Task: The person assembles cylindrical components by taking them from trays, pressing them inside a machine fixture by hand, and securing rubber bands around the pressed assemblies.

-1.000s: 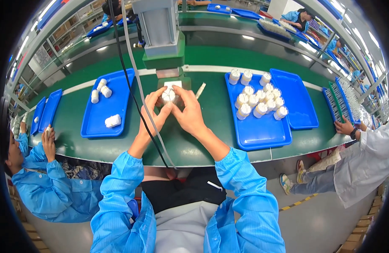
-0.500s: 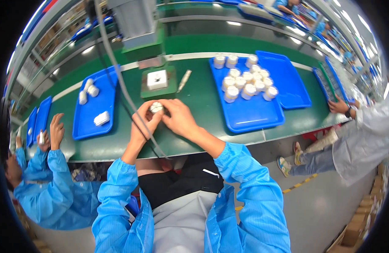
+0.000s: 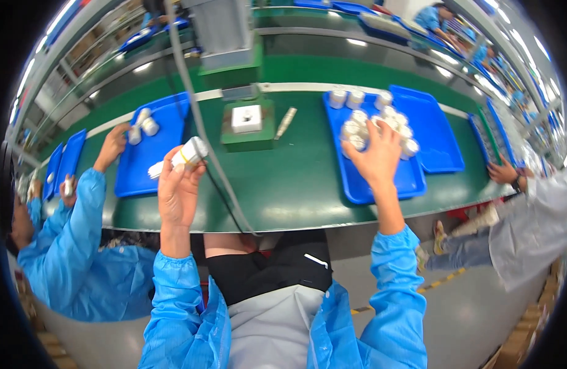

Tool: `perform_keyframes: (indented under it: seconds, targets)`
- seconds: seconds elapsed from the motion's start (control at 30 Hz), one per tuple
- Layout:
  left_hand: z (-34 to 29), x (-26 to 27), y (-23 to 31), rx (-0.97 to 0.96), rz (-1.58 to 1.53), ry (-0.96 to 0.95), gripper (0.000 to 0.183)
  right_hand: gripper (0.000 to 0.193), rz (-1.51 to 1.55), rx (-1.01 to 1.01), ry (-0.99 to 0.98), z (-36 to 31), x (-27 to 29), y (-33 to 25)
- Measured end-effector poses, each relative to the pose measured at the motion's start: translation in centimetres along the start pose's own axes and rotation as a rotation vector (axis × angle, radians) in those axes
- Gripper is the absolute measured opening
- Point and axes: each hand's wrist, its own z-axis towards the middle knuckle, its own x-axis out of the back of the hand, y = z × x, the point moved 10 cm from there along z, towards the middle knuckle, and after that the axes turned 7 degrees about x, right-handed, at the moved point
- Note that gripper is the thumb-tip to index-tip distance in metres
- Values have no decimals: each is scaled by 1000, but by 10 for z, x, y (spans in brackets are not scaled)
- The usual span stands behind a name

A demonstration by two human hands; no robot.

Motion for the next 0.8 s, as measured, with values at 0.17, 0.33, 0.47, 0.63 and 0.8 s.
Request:
perform_keyframes:
  seconds: [0.17, 0.33, 0.47, 0.63, 0.8]
  targets:
    - [-18, 3, 9, 40, -214, 21, 45, 50, 56, 46, -4, -8, -4, -7]
    - [-30, 3, 15, 97, -315, 98, 47, 43, 49, -42, 23, -16, 4, -2]
    - [-34, 6, 20, 105, -366, 149, 45, 39, 63, -65, 8, -19, 4, 10]
    - [-35, 12, 22, 127, -395, 110, 51, 38, 232, -76, 30, -18, -4, 6]
    - [-30, 29, 24, 176, -416, 122, 52, 40, 223, -69, -22, -22, -8, 10]
